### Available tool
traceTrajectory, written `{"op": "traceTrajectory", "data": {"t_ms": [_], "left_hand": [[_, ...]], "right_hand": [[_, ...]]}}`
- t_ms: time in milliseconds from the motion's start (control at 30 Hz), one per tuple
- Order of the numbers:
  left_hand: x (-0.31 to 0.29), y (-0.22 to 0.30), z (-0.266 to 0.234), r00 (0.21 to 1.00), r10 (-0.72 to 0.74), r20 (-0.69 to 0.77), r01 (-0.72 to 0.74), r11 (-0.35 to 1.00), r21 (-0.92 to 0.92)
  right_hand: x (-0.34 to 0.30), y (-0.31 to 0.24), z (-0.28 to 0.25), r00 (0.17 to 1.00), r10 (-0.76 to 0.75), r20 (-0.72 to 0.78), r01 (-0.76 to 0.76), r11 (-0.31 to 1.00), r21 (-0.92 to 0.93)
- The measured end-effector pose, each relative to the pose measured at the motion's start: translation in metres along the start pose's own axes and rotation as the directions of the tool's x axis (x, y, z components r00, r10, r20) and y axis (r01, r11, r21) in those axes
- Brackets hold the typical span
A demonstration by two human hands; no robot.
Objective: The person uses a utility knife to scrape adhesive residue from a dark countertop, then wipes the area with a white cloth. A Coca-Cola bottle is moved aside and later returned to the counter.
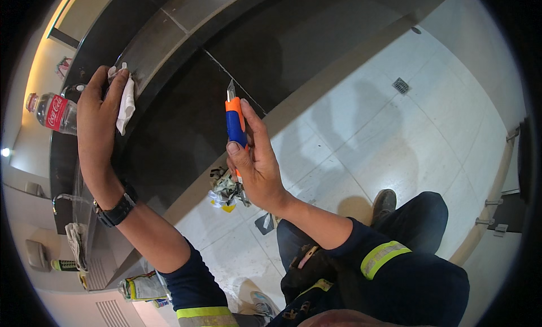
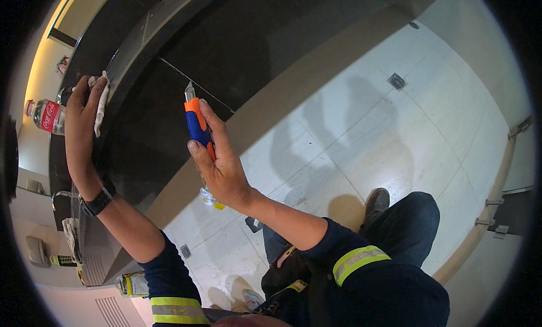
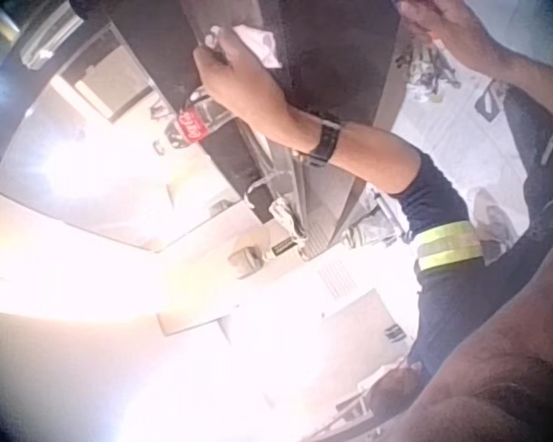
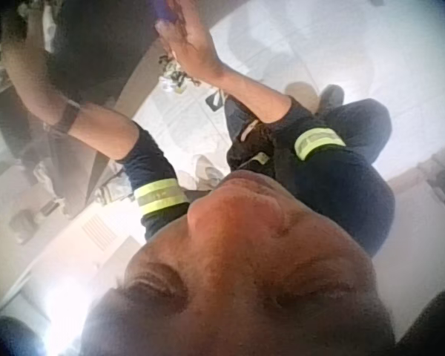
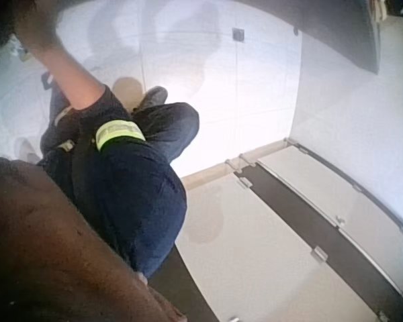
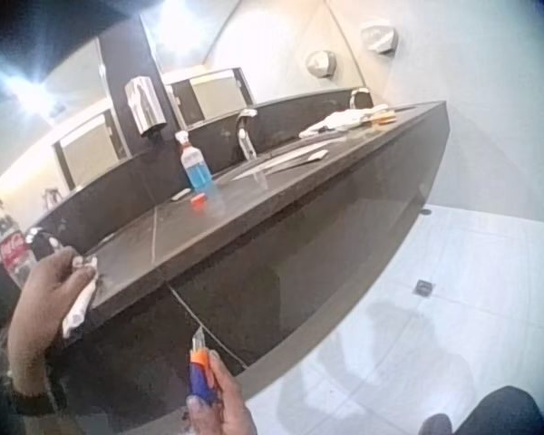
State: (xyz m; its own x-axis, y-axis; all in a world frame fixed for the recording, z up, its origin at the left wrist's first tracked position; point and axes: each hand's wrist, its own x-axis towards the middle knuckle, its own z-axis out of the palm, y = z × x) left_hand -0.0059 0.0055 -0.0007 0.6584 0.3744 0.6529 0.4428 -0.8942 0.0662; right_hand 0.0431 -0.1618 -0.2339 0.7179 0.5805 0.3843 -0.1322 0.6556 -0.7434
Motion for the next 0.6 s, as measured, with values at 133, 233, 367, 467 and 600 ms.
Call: {"op": "traceTrajectory", "data": {"t_ms": [133, 233, 367, 467, 600], "left_hand": [[0.003, 0.003, 0.0, 0.996, 0.003, 0.094, 0.003, 0.998, -0.068], [0.006, -0.013, 0.018, 0.986, 0.133, -0.1, -0.137, 0.99, -0.033], [-0.005, 0.003, 0.001, 0.999, 0.042, -0.01, -0.042, 0.999, 0.021], [0.0, -0.004, 0.006, 0.995, 0.082, -0.057, -0.082, 0.997, 0.005], [-0.002, -0.005, 0.009, 1.0, 0.006, -0.022, -0.006, 1.0, -0.013]], "right_hand": [[0.004, -0.021, -0.029, 0.992, -0.115, 0.044, 0.122, 0.964, -0.238], [0.036, -0.061, -0.08, 0.945, -0.229, 0.236, 0.321, 0.795, -0.515], [0.111, -0.14, -0.11, 0.73, -0.228, 0.644, 0.683, 0.24, -0.69], [0.121, -0.184, -0.101, 0.665, -0.072, 0.743, 0.745, 0.001, -0.667], [0.102, -0.186, -0.083, 0.742, -0.068, 0.667, 0.664, -0.061, -0.745]]}}
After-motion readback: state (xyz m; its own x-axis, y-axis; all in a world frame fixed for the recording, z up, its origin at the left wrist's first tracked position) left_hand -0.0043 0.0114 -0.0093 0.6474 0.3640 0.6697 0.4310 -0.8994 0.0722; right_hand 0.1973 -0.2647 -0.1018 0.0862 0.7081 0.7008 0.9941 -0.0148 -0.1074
